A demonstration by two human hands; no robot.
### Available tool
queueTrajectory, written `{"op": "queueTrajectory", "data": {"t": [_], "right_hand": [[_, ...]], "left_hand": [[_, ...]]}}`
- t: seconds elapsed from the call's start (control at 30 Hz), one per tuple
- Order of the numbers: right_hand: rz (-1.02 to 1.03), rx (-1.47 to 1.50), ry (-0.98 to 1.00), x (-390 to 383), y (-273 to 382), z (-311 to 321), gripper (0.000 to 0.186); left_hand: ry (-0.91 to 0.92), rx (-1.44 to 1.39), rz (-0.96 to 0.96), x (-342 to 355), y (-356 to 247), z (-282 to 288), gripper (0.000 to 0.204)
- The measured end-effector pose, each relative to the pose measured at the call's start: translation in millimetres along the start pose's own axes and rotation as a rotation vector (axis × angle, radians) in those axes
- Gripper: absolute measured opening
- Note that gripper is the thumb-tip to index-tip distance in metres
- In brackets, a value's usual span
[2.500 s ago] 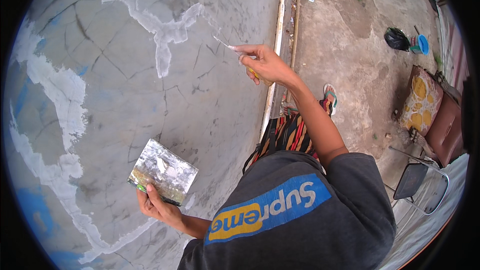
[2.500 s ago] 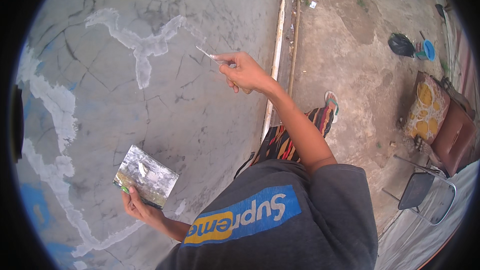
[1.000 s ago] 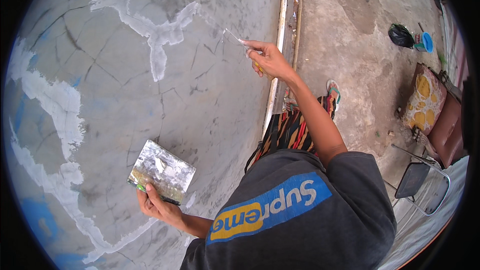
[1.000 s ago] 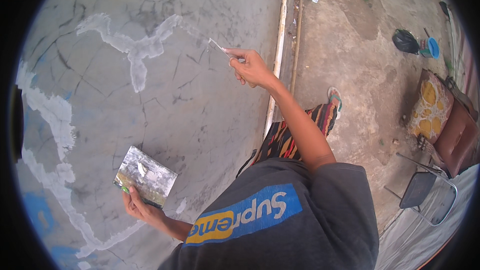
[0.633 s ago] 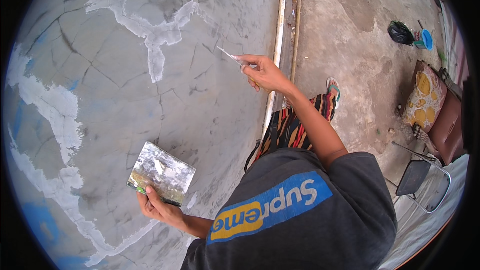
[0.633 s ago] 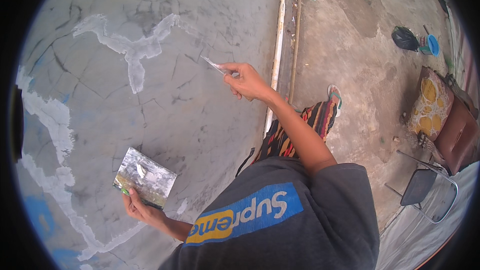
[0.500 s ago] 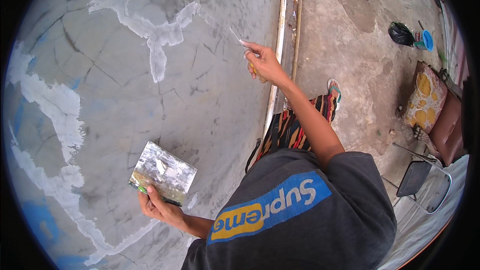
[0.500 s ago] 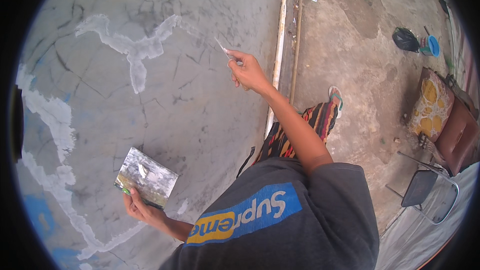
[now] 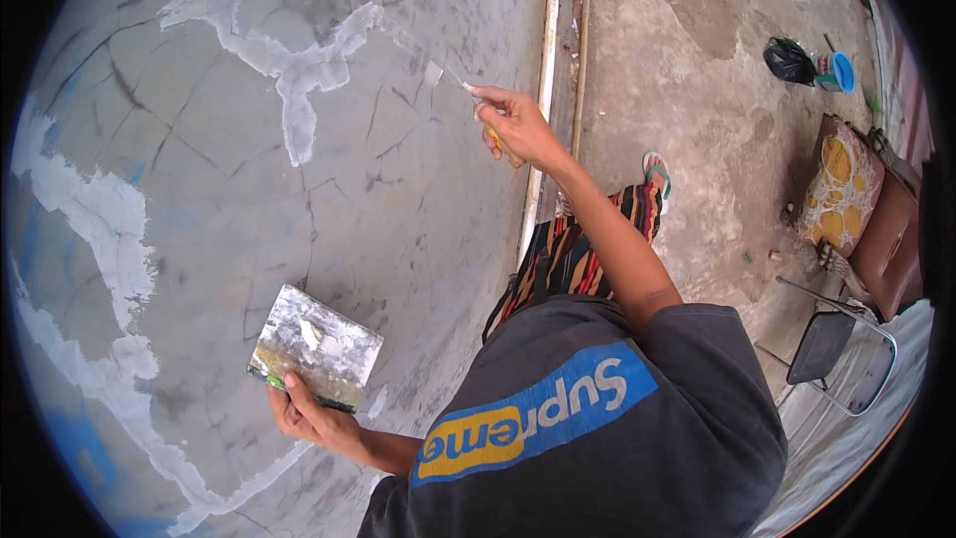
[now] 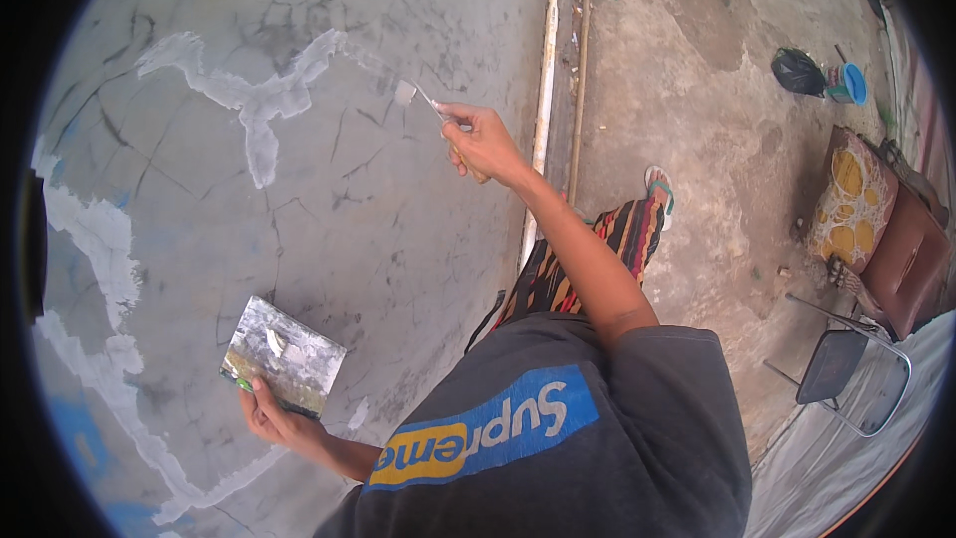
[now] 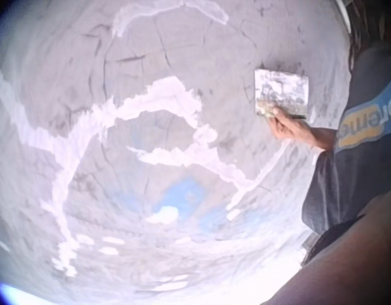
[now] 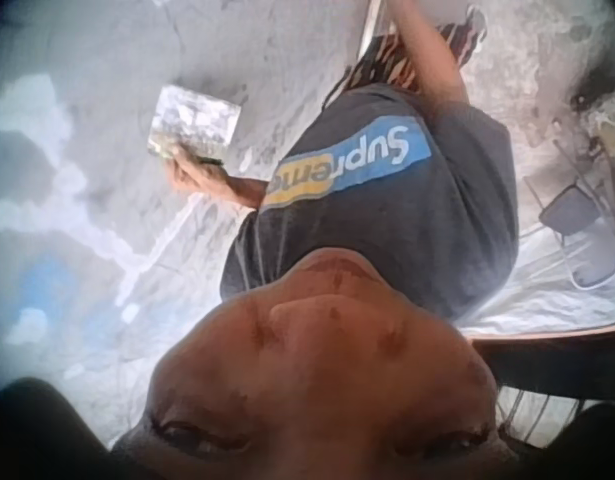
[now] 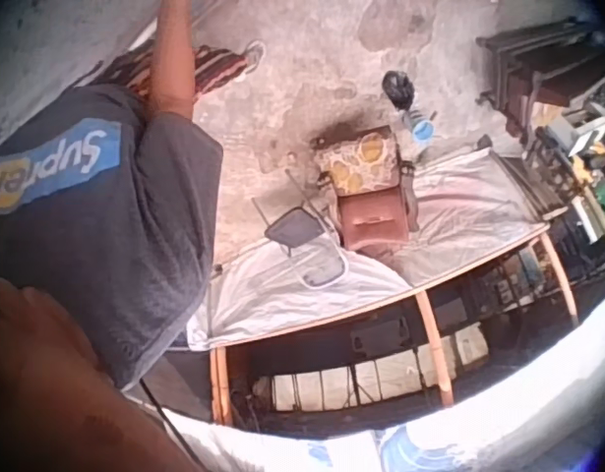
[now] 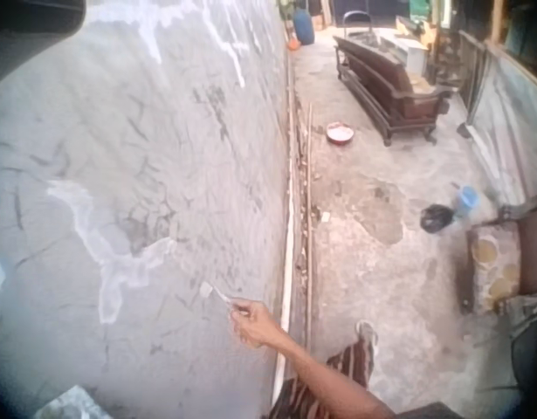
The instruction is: The person uses a putty knife to apply white wall compound to a concrete wall, repeatedly scooping compound from a small metal tray and smoothing it onto the surface. The person works methodically across different sections of the wall.
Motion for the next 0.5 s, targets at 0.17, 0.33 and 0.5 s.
{"op": "queueTrajectory", "data": {"t": [0.17, 0.33, 0.5], "right_hand": [[-0.031, -0.200, 0.109, 14, 3, -5, 0.049], [-0.112, -0.279, 0.334, -33, 8, -4, 0.046], [-0.050, -0.024, 0.012, 7, -14, 14, 0.046]], "left_hand": [[0.021, 0.002, -0.009, 1, -3, 0, 0.024], [-0.038, 0.001, -0.012, -2, 9, 2, 0.024], [0.011, 0.000, -0.009, 0, 0, 1, 0.025]]}}
Point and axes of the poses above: each hand's wrist, its own x-axis towards the middle knuckle, its own z-axis out of the back of the hand, y = z × x, the point moved 1 cm from there along x, towards the middle knuckle, and after that the axes turned 9 degrees about -y, right-handed, at the moved point
